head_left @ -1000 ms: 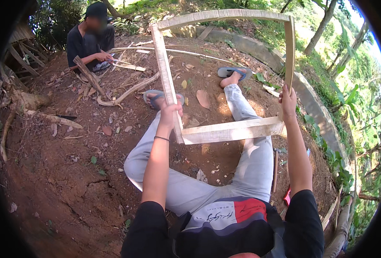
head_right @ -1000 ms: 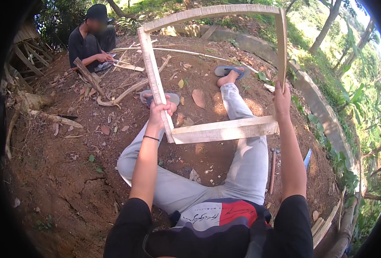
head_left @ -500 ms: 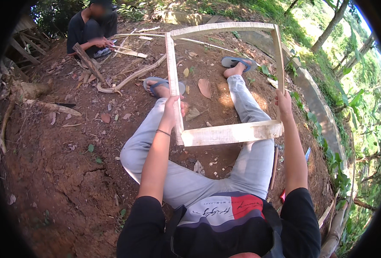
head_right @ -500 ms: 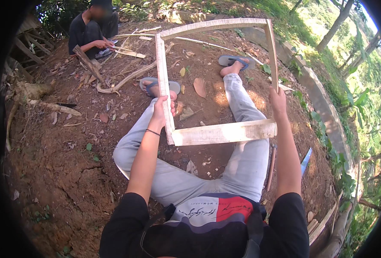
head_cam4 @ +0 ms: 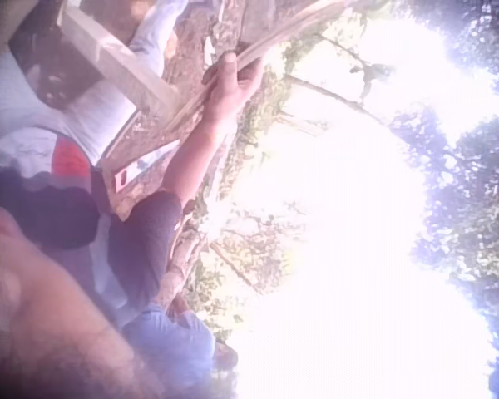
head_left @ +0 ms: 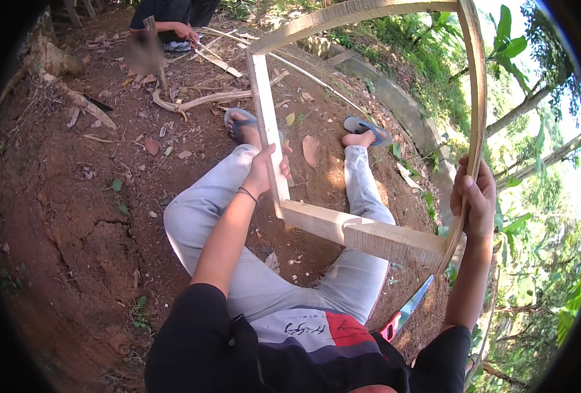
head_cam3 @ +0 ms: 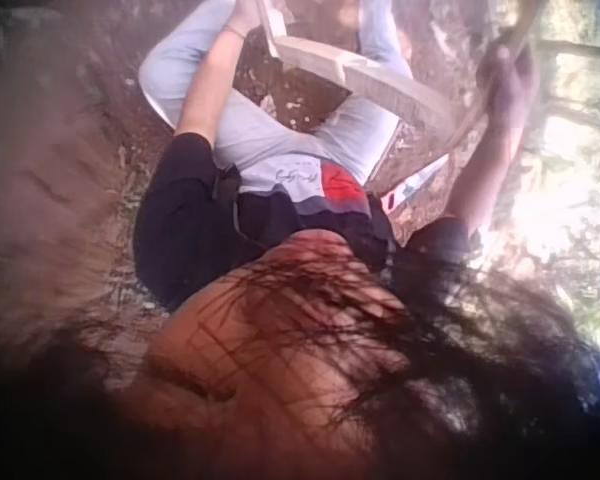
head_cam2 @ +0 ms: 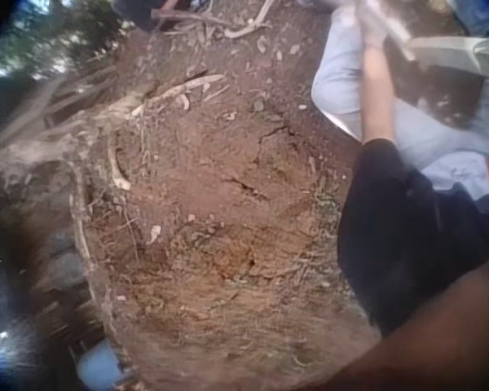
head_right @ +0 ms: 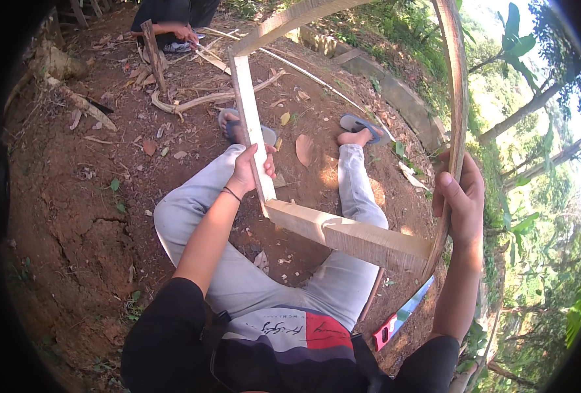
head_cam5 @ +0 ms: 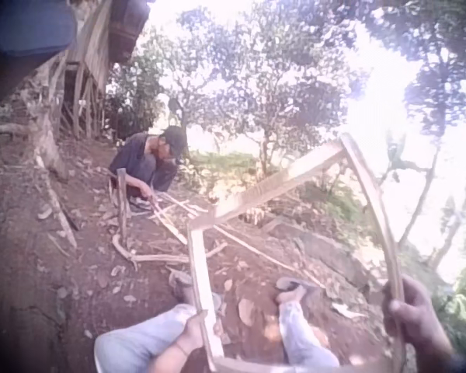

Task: The person assembles a wooden frame by positioning wooden slats and hammering nails into the joints to secure them.

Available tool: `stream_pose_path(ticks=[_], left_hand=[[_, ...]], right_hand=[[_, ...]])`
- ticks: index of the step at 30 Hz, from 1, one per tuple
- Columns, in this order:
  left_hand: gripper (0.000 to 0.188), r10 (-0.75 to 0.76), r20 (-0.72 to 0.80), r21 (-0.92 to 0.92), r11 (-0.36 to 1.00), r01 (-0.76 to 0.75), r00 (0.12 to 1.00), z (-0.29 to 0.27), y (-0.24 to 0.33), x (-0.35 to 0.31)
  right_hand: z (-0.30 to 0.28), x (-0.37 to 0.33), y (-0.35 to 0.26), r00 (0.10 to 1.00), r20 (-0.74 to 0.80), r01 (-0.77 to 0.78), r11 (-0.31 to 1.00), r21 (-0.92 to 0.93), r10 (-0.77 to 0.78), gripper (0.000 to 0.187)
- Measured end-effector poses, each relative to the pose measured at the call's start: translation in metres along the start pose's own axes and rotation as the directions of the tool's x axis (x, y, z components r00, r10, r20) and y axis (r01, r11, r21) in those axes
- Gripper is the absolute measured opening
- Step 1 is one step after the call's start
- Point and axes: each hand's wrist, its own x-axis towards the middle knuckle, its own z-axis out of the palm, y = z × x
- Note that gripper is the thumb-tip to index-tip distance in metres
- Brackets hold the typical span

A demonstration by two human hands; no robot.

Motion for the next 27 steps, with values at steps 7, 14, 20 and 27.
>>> stream_pose_path(ticks=[7, 14, 20, 27], left_hand=[[0.052, -0.049, -0.077, -0.006, 0.999, 0.049, 0.996, -0.017, 0.003, -0.017], [0.046, 0.089, -0.028, -0.098, 0.991, -0.091, 0.996, -0.024, -0.008, -0.017], [0.042, 0.220, -0.099, -0.040, 0.974, -0.224, 0.971, -0.009, 0.004, -0.017], [0.043, 0.192, -0.135, 0.000, 0.981, -0.193, 0.972, 0.005, 0.019, -0.032]], right_hand=[[0.039, -0.019, -0.007, 0.991, -0.111, -0.089, 0.988, -0.128, 0.075, 0.032], [0.068, -0.029, -0.048, 0.997, -0.057, 0.028, 0.974, -0.226, -0.042, 0.031], [0.054, -0.005, -0.048, 0.992, -0.092, 0.057, 0.957, -0.283, -0.086, 0.023], [0.040, -0.016, -0.033, 0.977, -0.178, 0.077, 0.973, -0.218, -0.117, 0.016]])
